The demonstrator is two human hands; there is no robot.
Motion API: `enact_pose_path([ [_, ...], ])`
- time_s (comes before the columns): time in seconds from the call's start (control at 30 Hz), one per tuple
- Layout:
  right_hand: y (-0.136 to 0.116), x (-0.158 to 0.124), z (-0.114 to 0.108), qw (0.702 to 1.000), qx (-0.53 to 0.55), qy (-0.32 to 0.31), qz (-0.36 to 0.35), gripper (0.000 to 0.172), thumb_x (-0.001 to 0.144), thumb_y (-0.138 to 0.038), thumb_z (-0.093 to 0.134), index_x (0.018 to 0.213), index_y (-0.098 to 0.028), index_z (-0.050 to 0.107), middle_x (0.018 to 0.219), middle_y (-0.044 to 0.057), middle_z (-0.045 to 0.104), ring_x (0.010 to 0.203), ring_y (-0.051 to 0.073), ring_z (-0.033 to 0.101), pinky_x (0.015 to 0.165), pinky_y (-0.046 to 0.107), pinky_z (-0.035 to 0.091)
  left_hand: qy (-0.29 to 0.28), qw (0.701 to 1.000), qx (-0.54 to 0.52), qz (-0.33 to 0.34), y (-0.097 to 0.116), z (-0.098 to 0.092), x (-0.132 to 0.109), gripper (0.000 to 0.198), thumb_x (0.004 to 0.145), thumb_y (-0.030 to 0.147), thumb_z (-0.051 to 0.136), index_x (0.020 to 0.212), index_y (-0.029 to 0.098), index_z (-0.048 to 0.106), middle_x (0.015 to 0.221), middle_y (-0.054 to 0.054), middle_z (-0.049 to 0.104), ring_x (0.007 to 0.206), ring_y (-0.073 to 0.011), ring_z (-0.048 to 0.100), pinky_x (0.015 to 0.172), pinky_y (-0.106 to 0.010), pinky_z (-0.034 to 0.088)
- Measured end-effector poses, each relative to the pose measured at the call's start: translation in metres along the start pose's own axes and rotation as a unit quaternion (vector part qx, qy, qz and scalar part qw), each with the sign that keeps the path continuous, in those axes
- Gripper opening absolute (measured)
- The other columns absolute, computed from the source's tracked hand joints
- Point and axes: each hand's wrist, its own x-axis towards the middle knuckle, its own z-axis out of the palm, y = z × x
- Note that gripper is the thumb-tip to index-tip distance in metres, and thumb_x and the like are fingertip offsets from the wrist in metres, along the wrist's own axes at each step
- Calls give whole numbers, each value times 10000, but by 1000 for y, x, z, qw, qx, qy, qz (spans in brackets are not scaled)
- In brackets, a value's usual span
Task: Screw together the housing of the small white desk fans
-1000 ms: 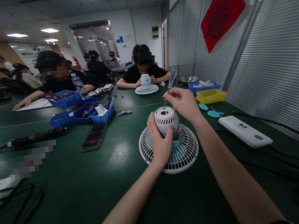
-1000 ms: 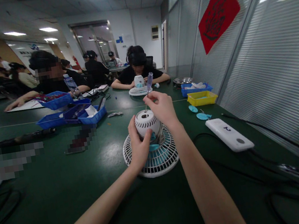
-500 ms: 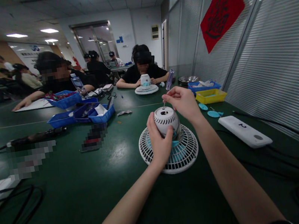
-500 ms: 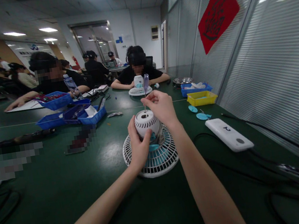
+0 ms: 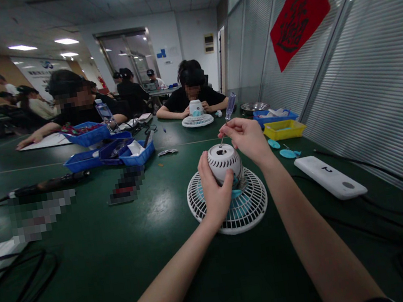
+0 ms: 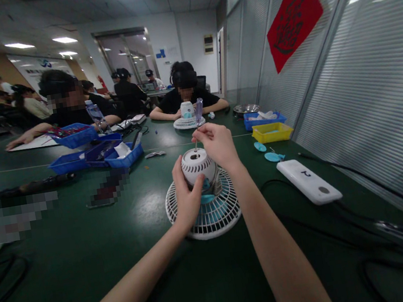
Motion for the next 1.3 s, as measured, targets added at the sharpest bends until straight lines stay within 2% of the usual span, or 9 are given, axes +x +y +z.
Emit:
enact_pose_path([
  [0.33,-2,-1,-2,999,-32,-33,-14,165,875,-183,531,785,-164,668,816,79,755,678,136,660,607,266,498,-1,1000,-5,3,0,-1,0,620,831,310,585,1412,265,373,1504,-125,418,1440,-293,375,1224,-520,242],
  [0.53,-7,-3,-2,999,-33,-24,-13,164,870,-220,549,773,-175,674,822,75,752,698,158,675,630,290,530,-1,1000,-5,-1,1,-1,0,623,831,306,600,1411,284,375,1501,-113,426,1444,-297,372,1229,-532,238],
  [0.83,-2,-2,-4,997,-53,-12,-48,148,856,-268,599,747,-192,662,831,63,735,777,178,678,690,316,542,2,1000,-4,-1,0,0,0,641,816,289,607,1413,258,376,1495,-129,429,1443,-298,378,1231,-519,240],
  [1.3,-4,-2,-2,999,-28,-5,-14,121,812,-270,655,723,-206,603,746,34,690,689,159,646,588,287,504,0,1000,-2,2,0,0,0,623,827,298,605,1407,281,379,1490,-120,433,1435,-294,386,1221,-529,247],
])
